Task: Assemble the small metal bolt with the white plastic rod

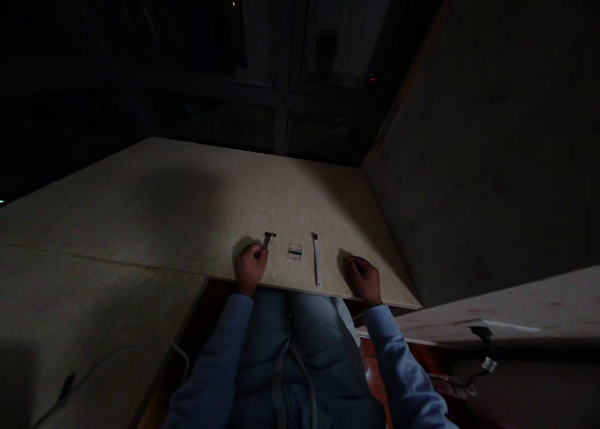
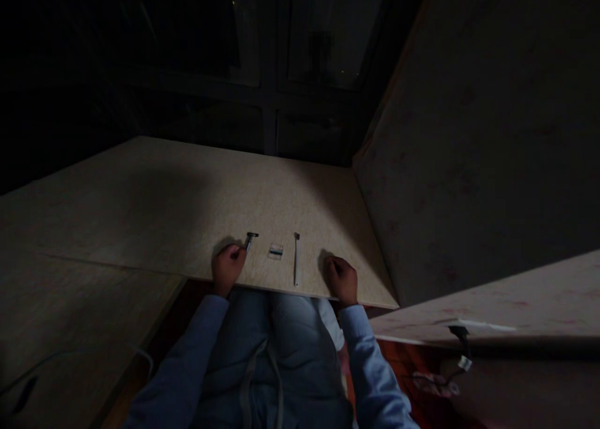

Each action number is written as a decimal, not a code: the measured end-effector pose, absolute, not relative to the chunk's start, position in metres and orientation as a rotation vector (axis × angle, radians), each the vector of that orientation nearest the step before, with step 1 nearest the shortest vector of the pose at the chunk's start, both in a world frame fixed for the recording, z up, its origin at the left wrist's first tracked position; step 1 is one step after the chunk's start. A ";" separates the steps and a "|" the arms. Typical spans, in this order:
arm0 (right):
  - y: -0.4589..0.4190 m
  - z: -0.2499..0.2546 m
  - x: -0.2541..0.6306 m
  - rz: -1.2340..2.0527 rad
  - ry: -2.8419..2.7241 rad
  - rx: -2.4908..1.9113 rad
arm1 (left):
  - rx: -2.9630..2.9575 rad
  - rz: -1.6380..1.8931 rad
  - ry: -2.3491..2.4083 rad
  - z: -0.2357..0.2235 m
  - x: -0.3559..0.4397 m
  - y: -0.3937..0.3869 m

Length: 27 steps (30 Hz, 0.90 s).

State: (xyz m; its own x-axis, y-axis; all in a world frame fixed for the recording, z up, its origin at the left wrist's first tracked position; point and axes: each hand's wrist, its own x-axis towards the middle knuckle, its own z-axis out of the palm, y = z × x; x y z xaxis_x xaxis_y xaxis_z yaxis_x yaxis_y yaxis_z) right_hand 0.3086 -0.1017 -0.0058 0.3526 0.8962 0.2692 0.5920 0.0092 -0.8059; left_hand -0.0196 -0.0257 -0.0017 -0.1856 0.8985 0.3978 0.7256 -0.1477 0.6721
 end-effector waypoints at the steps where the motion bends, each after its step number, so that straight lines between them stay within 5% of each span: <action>1: -0.102 -0.005 0.308 0.411 -1.340 -1.685 | 1.859 1.245 1.904 -0.001 -0.019 -0.026; 27: -0.099 -0.006 0.313 0.468 -1.188 -1.644 | 1.761 1.372 1.873 -0.008 -0.020 -0.022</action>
